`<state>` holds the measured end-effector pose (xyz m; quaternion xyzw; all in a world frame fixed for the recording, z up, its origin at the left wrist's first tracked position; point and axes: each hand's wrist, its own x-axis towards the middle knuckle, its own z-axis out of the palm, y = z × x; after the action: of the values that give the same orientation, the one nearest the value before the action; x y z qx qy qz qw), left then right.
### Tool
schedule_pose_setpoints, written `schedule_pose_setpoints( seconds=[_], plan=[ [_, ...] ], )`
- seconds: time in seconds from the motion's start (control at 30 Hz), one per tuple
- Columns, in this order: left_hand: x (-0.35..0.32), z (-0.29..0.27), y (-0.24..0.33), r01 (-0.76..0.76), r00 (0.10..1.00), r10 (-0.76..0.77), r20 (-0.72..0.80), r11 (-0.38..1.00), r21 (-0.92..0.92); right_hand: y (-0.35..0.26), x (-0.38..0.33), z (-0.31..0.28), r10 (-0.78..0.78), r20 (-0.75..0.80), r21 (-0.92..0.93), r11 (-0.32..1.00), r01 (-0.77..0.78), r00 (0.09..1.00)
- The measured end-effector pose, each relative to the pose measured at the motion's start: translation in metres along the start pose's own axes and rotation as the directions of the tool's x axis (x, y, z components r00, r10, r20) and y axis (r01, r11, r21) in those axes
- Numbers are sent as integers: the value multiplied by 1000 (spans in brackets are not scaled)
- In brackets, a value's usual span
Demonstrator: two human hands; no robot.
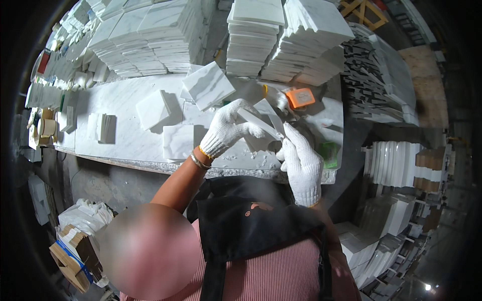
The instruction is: The person picks white rectangular tiles from a stack, rubs their edges with a green sanding block, and places them back on the table. The person repeats this process for multiple tiles.
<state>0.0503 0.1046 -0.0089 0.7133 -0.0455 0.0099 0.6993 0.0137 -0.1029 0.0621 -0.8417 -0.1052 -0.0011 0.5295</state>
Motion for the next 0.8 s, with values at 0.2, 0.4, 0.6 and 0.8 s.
schedule_pose_setpoints(
  seconds=[0.2,0.4,0.6,0.8],
  plan=[
    [0,-3,6,107,994,-107,31,994,2,-19,4,21,-47,82,25,999,46,995],
    [2,-3,0,22,999,-22,35,1000,11,-16,1,-19,220,-57,233,951,-201,974],
    [2,-4,-2,24,999,-24,44,1000,-11,-9,15,-31,188,15,154,970,-188,982],
    [1,-4,-8,43,998,-39,54,996,-76,-9,21,-14,156,102,71,984,-164,982]
  ],
)
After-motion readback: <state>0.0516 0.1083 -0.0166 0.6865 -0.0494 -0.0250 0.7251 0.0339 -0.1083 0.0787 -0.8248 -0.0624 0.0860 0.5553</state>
